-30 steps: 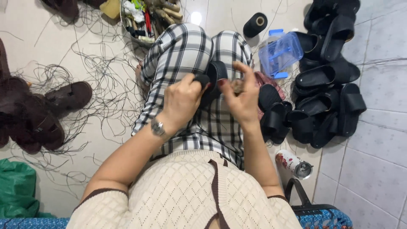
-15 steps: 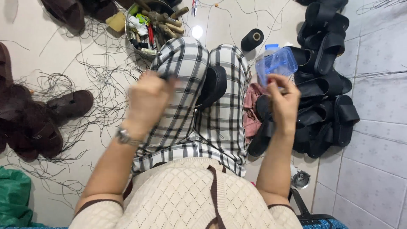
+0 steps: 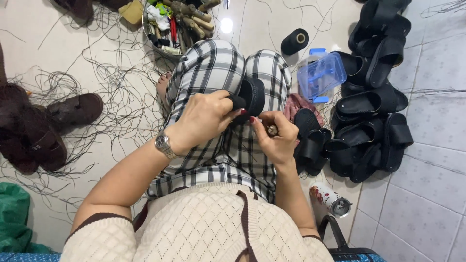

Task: Hand-sewing the sole of a black sandal using a needle and thread while sitting on the floor.

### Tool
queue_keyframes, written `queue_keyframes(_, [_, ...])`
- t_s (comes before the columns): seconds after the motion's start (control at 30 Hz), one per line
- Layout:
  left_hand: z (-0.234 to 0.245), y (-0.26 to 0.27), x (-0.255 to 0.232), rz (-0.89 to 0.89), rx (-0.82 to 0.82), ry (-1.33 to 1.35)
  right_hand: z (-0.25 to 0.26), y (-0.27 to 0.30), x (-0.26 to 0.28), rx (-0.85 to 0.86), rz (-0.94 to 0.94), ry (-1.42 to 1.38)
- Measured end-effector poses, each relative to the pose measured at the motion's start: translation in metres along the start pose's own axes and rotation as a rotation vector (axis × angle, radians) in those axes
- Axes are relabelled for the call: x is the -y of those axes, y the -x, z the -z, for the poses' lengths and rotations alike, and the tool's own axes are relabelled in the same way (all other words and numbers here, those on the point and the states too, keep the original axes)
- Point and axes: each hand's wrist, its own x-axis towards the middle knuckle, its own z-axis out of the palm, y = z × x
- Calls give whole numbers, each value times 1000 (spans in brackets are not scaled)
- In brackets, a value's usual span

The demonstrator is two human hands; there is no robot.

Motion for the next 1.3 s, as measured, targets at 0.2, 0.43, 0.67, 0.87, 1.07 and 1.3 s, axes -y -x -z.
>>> queue_keyframes(0.2, [-10,-3,2,60,-96,68,-4,4,-5,-20,-18,-41])
queue_keyframes(0.43, [-24,-1,-2,101,-207,57,-8,6,-9,-44,-93,-107])
queue_keyframes(0.67, [-28,-3,-8,150,-283,56,-12,7,-20,-81,-106,-166])
queue_keyframes(0.87, [-32,3,-6,96,-345,-9,1,1,-8,12,-124,-134])
queue_keyframes(1.07, [-39,24,-5,-186,-366,18,40,-18,97,627,86,-133])
queue_keyframes(1.3, [60,80,137,676,-604,527,96,-33,57,827,132,-189])
